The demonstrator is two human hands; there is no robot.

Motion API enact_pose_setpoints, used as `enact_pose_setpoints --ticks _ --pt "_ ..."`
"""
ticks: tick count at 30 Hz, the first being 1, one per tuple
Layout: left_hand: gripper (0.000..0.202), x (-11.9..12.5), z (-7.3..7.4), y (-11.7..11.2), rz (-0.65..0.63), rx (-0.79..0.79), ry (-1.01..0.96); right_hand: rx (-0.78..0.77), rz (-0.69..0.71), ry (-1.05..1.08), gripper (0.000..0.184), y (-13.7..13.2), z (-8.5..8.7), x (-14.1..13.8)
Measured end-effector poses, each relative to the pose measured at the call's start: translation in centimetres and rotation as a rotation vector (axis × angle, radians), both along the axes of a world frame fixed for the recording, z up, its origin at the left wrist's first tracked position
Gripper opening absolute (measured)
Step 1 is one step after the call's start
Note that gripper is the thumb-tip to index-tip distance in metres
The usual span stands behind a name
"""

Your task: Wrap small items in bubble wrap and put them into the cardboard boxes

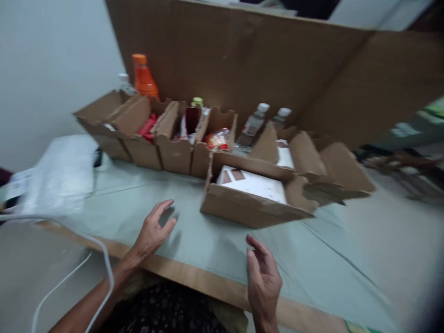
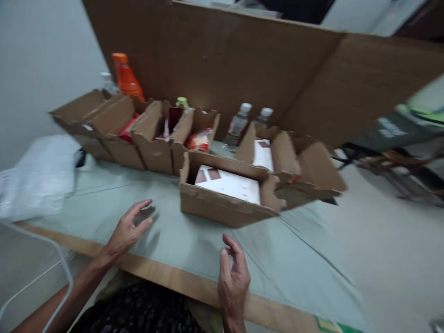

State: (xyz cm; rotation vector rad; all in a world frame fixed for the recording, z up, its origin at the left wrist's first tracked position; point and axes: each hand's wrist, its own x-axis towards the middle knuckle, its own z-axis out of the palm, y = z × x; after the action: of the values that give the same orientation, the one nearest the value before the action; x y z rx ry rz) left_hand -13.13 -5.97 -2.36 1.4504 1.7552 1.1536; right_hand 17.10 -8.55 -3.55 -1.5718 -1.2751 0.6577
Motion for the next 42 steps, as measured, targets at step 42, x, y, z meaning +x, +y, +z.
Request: enact_pose_setpoints --ticks 42 --pt "0.028 -27.7 5.1 -6.0 1.035 -0.237 0.417 0.377 0.726 -0.470 0.020 2.4 -2.0 -12.4"
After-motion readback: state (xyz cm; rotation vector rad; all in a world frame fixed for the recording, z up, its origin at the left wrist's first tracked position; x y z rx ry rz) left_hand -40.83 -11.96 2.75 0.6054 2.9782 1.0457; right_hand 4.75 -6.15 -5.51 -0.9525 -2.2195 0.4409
